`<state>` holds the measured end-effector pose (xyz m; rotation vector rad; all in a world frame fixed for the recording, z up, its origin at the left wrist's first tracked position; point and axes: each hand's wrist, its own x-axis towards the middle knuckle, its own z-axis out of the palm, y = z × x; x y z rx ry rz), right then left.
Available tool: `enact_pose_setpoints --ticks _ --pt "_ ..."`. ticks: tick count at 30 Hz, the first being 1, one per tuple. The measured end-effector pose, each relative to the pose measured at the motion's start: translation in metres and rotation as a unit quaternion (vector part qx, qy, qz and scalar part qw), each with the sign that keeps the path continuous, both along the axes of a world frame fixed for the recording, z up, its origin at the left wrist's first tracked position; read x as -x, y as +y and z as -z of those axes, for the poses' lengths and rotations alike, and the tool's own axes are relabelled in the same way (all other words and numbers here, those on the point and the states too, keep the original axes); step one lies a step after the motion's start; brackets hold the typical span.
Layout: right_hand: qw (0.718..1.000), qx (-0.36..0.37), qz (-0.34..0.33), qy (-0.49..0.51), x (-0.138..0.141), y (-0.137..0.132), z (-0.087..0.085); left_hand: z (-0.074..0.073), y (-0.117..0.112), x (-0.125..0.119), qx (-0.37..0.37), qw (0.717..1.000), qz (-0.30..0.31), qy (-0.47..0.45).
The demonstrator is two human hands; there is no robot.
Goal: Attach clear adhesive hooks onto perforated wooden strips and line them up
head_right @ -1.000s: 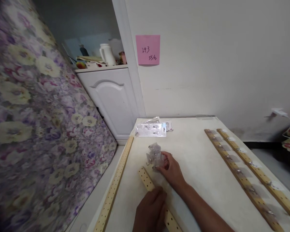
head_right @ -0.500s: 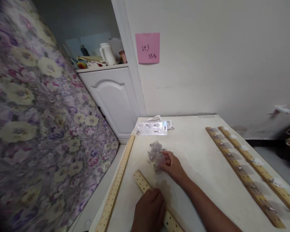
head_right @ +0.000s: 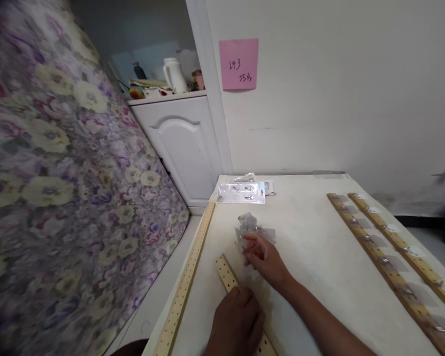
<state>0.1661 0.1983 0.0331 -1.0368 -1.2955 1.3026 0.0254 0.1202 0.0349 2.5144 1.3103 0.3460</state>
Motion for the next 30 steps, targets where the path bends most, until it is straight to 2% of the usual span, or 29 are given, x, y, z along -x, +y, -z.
enact_pose_setpoints --ticks 3,6,9,12,14,17,20,23,30 --pt "0.999 -0.012 -0.032 -0.027 0.01 -0.006 0.003 -0.001 -0.001 0.006 0.017 0.999 0.004 -0.051" --pt "0.997 -0.023 -0.046 -0.053 0.017 -0.01 0.009 -0.006 -0.001 0.018 0.037 0.986 -0.003 -0.161" --pt "0.996 -0.03 -0.055 -0.064 0.02 -0.014 0.013 -0.012 0.003 0.032 0.061 0.953 -0.111 -0.274" --pt "0.992 -0.051 -0.066 -0.094 0.022 -0.017 0.011 -0.013 0.012 0.042 0.072 0.901 -0.24 -0.353" --pt "0.985 -0.086 -0.06 -0.135 0.022 -0.017 0.009 -0.01 0.018 0.046 0.075 0.88 -0.276 -0.379" --pt "0.972 -0.132 -0.044 -0.188 0.024 -0.014 0.007 -0.001 0.024 0.047 0.087 0.886 -0.271 -0.366" --pt "0.973 -0.103 -0.017 -0.205 0.027 -0.012 0.01 0.006 0.024 0.046 0.084 0.902 -0.26 -0.336" --pt "0.974 -0.075 0.014 -0.213 0.031 -0.012 0.014 0.01 0.022 0.046 0.077 0.904 -0.269 -0.324" --pt "0.975 -0.08 0.004 -0.205 0.031 -0.009 0.018 0.013 0.025 0.051 0.094 0.896 -0.281 -0.331"
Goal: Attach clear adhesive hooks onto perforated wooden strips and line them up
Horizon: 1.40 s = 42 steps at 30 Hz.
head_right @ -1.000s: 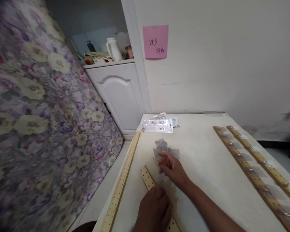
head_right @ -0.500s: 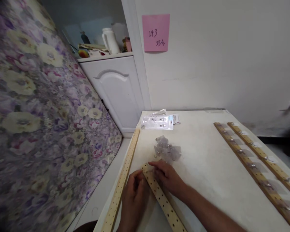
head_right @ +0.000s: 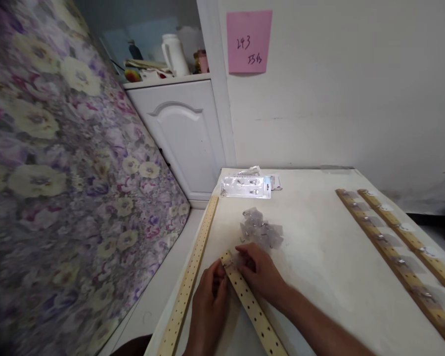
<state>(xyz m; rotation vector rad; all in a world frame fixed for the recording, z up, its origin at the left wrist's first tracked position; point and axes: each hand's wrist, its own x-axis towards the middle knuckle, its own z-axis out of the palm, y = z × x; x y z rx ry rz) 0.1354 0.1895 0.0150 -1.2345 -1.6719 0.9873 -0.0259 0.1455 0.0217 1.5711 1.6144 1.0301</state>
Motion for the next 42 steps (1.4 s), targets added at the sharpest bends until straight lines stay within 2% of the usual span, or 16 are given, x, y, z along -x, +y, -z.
enact_pose_setpoints --ticks 6,9,14,16,20,27,33,37,42 --pt "1.0 -0.02 0.006 0.001 0.001 0.004 0.006 0.001 -0.007 0.001 -0.023 0.999 0.015 0.019" --pt "1.0 -0.012 0.009 -0.002 0.002 0.004 0.005 0.007 -0.012 0.0 -0.031 0.999 0.028 0.035" --pt "1.0 -0.019 0.011 -0.01 0.004 0.003 0.001 0.022 -0.012 0.0 -0.071 0.995 -0.009 0.076" --pt "1.0 -0.009 0.013 -0.013 0.005 0.003 0.0 0.024 -0.01 0.001 -0.066 0.994 0.001 0.081" --pt "0.999 -0.007 0.027 -0.018 0.006 0.003 0.0 0.02 -0.006 0.003 -0.051 0.996 0.016 0.074" --pt "0.998 -0.008 0.054 -0.023 0.008 0.006 0.005 0.004 -0.003 0.004 -0.04 0.998 -0.002 0.052" --pt "0.998 -0.012 0.047 -0.03 0.008 0.006 0.003 0.007 -0.012 0.001 -0.071 0.994 0.005 0.079" --pt "0.998 -0.019 0.046 -0.041 0.007 0.007 0.004 0.017 -0.013 -0.003 -0.076 0.984 0.021 0.163" --pt "0.998 -0.03 0.044 -0.039 0.007 0.007 0.005 0.024 -0.01 -0.004 -0.06 0.953 0.047 0.295"
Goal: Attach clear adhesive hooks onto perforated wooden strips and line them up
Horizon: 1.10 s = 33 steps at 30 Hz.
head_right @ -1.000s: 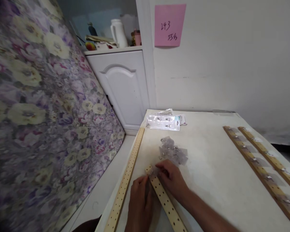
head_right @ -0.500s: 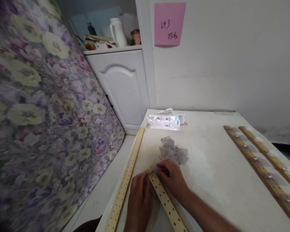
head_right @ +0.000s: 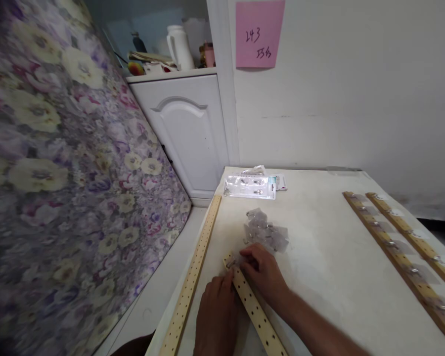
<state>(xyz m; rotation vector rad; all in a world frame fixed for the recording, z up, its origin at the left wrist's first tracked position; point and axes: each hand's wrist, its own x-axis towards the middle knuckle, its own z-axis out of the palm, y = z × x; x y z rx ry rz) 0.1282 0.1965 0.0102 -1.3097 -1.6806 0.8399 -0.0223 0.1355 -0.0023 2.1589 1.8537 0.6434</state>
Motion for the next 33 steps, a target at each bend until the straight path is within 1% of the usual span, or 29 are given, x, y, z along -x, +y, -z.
enact_pose_setpoints --ticks 6,10,14,19,23,25,28,31,33 --pt "1.0 0.003 0.0 -0.001 0.001 -0.001 -0.002 -0.008 0.0 -0.001 -0.006 0.999 0.015 0.04" --pt "1.0 -0.003 -0.003 0.0 0.001 -0.001 -0.002 -0.013 0.0 -0.004 0.025 0.996 -0.004 0.09" --pt "1.0 -0.009 -0.005 -0.007 0.001 -0.001 -0.003 -0.019 0.001 -0.006 0.057 0.99 0.0 0.129" --pt "1.0 -0.006 -0.004 -0.016 0.002 -0.002 -0.004 -0.025 0.002 -0.007 0.068 0.988 0.005 0.137" --pt "1.0 -0.012 0.003 -0.027 0.002 -0.007 0.0 -0.027 0.003 -0.007 0.079 0.988 0.01 0.129" --pt "0.999 -0.028 0.013 -0.036 0.0 -0.01 0.003 -0.027 0.003 -0.007 0.074 0.989 0.008 0.125" --pt "0.995 -0.079 0.021 -0.05 -0.006 -0.015 0.005 -0.025 0.002 -0.006 0.055 0.991 0.005 0.122" --pt "0.989 -0.13 0.025 -0.067 -0.014 -0.019 -0.001 -0.023 -0.001 -0.005 0.044 0.992 0.007 0.118" --pt "0.986 -0.144 0.036 -0.074 -0.02 -0.02 -0.007 -0.021 -0.002 -0.004 0.034 0.993 0.013 0.111"
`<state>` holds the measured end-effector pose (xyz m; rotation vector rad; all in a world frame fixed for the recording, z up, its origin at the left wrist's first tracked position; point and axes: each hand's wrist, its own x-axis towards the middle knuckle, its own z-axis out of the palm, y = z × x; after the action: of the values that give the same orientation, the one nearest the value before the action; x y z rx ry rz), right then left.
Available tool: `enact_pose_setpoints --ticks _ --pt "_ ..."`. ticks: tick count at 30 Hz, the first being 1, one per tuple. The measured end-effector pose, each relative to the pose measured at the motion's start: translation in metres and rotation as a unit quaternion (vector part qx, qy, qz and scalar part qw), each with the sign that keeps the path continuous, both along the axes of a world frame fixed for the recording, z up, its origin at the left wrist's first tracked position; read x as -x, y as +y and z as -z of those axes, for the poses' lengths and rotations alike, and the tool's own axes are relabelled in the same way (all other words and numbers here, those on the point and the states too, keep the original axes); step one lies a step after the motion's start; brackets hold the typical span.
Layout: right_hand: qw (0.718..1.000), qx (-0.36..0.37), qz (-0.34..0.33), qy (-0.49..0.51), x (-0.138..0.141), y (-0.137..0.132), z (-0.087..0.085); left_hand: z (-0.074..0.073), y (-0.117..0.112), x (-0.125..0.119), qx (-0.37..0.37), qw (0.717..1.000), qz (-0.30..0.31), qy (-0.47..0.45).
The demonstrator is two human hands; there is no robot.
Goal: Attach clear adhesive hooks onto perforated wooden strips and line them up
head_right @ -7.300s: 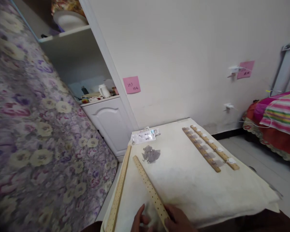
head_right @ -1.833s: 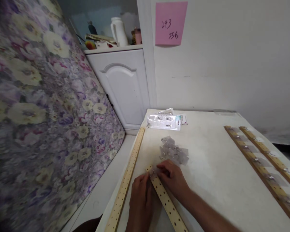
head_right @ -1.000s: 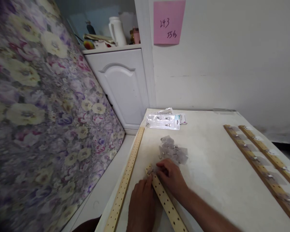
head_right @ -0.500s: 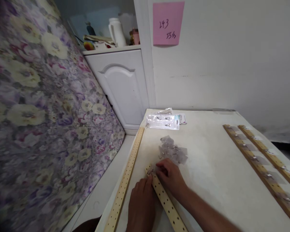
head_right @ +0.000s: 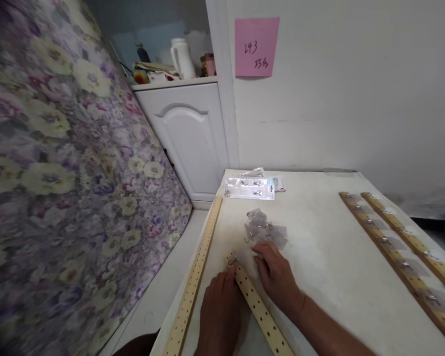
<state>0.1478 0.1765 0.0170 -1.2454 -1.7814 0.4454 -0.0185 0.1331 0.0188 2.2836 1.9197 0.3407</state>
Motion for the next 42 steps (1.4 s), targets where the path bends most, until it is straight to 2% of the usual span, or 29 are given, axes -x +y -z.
enact_pose_setpoints --ticks 4,7,10,14,18,26,31,38,42 --pt "0.998 -0.001 0.062 -0.005 -0.016 0.003 -0.008 0.007 -0.003 0.001 -0.049 0.999 0.003 -0.015" --pt "0.993 0.017 0.109 -0.034 -0.028 0.003 -0.005 0.011 -0.007 0.0 -0.081 0.995 0.027 -0.042" --pt "0.988 0.041 0.124 -0.087 -0.031 0.0 0.0 0.011 -0.011 -0.001 -0.083 0.99 0.07 -0.086" --pt "0.978 0.061 0.124 -0.157 -0.024 -0.002 0.001 0.008 -0.016 -0.004 -0.07 0.986 0.104 -0.106" --pt "0.974 0.058 0.12 -0.185 -0.021 -0.003 0.0 0.007 -0.015 -0.006 -0.041 0.986 0.109 -0.122" --pt "0.979 0.024 0.105 -0.17 -0.024 -0.005 0.0 -0.001 -0.016 -0.01 -0.014 0.983 0.102 -0.151" --pt "0.979 0.041 0.101 -0.175 -0.026 -0.005 0.003 -0.008 -0.019 -0.011 0.009 0.984 0.075 -0.161" --pt "0.977 0.083 0.099 -0.168 -0.03 -0.006 0.003 -0.006 -0.017 -0.011 -0.024 0.982 0.1 -0.157" --pt "0.983 0.07 0.098 -0.139 -0.032 -0.006 0.0 -0.005 -0.015 -0.01 -0.016 0.983 0.097 -0.155"
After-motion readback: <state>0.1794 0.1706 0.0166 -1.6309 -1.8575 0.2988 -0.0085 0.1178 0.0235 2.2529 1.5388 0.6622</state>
